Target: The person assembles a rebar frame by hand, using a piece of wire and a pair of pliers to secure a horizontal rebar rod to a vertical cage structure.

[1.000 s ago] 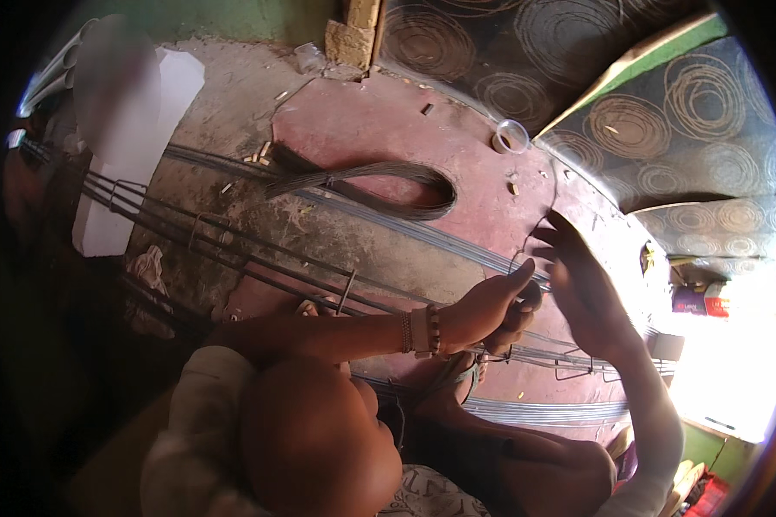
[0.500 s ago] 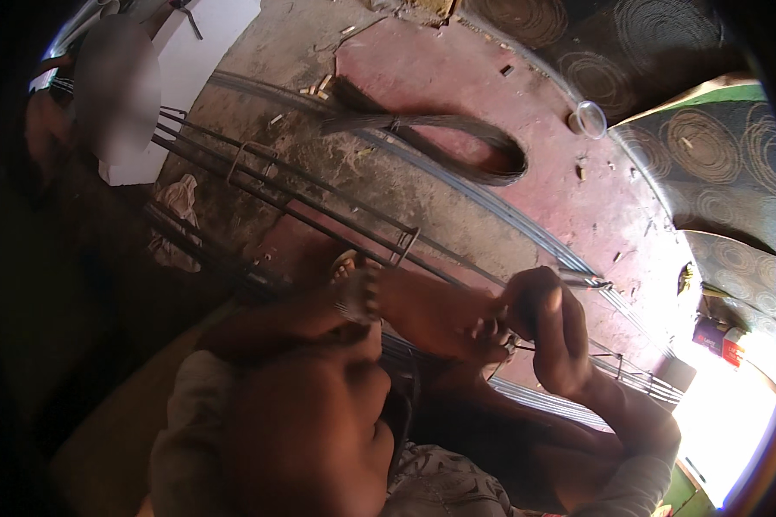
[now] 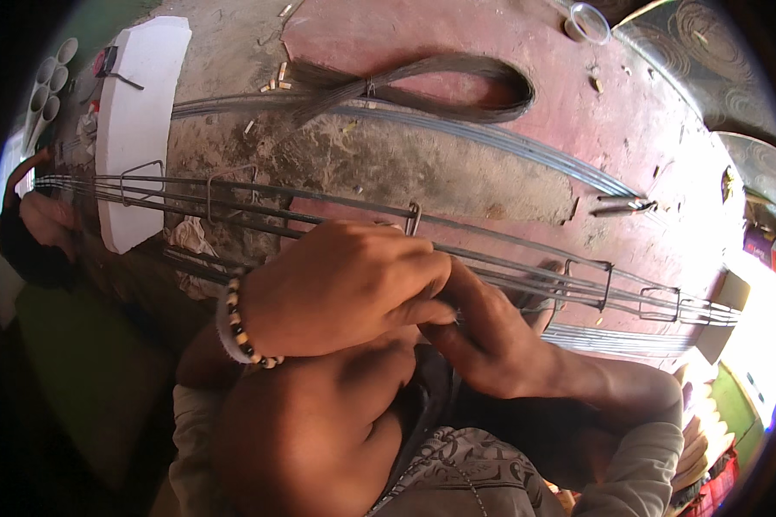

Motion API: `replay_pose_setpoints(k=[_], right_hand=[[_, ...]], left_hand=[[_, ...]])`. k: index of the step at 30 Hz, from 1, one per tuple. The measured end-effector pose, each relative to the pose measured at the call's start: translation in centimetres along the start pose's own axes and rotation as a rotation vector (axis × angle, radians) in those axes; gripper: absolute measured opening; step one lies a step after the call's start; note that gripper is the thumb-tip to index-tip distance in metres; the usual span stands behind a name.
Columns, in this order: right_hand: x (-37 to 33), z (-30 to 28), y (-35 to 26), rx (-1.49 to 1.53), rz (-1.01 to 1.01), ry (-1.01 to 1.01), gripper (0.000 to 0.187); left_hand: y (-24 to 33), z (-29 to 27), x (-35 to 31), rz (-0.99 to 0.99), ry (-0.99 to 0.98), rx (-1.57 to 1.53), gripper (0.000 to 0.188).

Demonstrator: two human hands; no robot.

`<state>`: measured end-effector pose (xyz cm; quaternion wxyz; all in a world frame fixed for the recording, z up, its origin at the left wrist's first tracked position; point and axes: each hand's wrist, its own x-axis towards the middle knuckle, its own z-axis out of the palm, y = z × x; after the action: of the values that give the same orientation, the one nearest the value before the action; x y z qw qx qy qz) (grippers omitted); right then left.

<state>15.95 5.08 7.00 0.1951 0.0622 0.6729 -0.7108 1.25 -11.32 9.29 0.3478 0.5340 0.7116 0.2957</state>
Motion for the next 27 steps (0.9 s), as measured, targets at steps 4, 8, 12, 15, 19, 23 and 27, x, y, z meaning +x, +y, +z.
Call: replay_pose_setpoints(k=[4,8,12,15,19,23,27], right_hand=[[-1.4,-1.1,0.3,0.207,0.305,-0.130,0.016],[-3.3,-0.5,3.5,0.226,0.238,-0.249,0.015],[-4.9,0.2,6.5,0.007,0.352,-0.154,0.021],[-5.8,0.4,7.4,-0.005,0.497,-0.054,0.026],[-6.1,1.7,8.2,-0.038,0.503,0.135,0.030],[-4.8,3.9,8.7,-0.003,0.434,0.371,0.032],[-4.5,5.0,9.7,0.062,0.395,0.391,0.031]], left_hand=[[-2.0,2.4,-2.4,0.176,0.063,0.149,0.019],[-3.0,4.2,-3.7,0.382,0.070,0.350,0.023],[-4.9,6.9,-4.4,0.147,0.255,0.444,0.037],[-5.1,8.6,-4.7,-0.034,0.387,0.468,0.043],[-5.4,10.3,-4.1,-0.048,0.563,0.473,0.037],[-5.9,10.4,-4.2,-0.018,0.608,0.455,0.027],[-7.7,10.8,-4.7,0.061,0.557,0.448,0.030]])
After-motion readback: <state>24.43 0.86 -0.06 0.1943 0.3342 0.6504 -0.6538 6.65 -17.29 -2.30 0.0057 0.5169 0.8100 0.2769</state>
